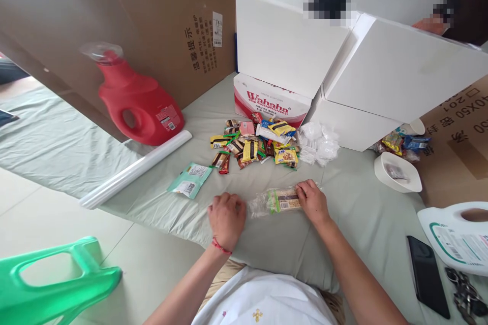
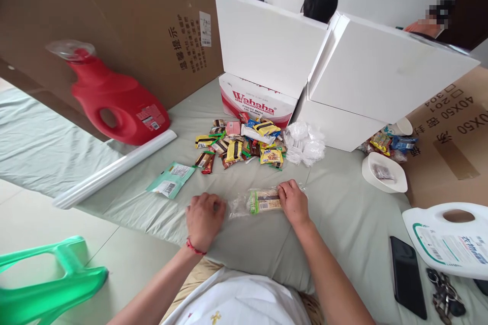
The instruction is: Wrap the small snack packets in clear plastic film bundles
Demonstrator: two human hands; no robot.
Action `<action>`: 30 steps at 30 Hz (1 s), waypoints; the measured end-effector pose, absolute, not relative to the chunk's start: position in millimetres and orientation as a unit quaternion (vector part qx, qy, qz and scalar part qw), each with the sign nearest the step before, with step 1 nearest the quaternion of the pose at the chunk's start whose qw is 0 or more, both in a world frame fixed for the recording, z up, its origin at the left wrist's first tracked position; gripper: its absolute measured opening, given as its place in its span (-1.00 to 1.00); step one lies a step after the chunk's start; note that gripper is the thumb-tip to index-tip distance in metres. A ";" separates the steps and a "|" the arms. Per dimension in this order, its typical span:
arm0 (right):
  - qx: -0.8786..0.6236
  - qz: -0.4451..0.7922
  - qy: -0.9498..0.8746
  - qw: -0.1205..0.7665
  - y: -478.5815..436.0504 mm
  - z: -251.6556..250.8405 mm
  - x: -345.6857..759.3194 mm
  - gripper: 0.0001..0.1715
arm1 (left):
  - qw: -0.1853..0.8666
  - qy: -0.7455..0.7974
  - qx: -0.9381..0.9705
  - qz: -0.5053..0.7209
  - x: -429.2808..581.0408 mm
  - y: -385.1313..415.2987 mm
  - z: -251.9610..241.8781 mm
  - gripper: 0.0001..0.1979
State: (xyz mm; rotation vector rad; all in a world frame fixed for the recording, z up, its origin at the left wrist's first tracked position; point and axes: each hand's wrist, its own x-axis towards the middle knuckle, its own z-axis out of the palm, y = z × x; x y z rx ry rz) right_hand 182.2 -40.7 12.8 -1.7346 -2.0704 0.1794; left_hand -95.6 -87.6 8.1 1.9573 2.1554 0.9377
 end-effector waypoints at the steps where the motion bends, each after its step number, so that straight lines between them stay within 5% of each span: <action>1: -0.625 0.061 -0.748 0.217 -41.4 13.1 181.6 -0.60 | 0.004 0.700 0.634 0.329 -98.5 -92.2 14.7 -0.81; 4: -0.629 0.043 -0.752 0.194 -44.7 15.7 177.4 -0.60 | -0.015 0.601 0.691 0.402 -85.6 -110.2 44.3 -0.83; 8: -0.631 0.040 -0.761 0.144 -49.8 22.4 170.8 -0.67 | 0.069 0.375 0.872 0.308 -33.1 -108.9 68.3 -0.61; 19: -0.569 0.205 -0.773 0.192 -0.7 23.7 224.4 -0.67 | 0.078 0.443 0.868 0.213 0.7 -72.4 -6.9 -0.52; 24: -0.671 0.165 -0.691 0.213 5.4 14.3 264.8 -0.44 | 0.080 0.458 0.852 0.241 4.1 -78.3 -8.1 -0.53; 30: -0.617 0.281 -0.704 0.210 -6.7 25.8 260.6 -0.26 | 0.084 0.454 0.855 0.238 2.5 -77.3 -9.3 -0.50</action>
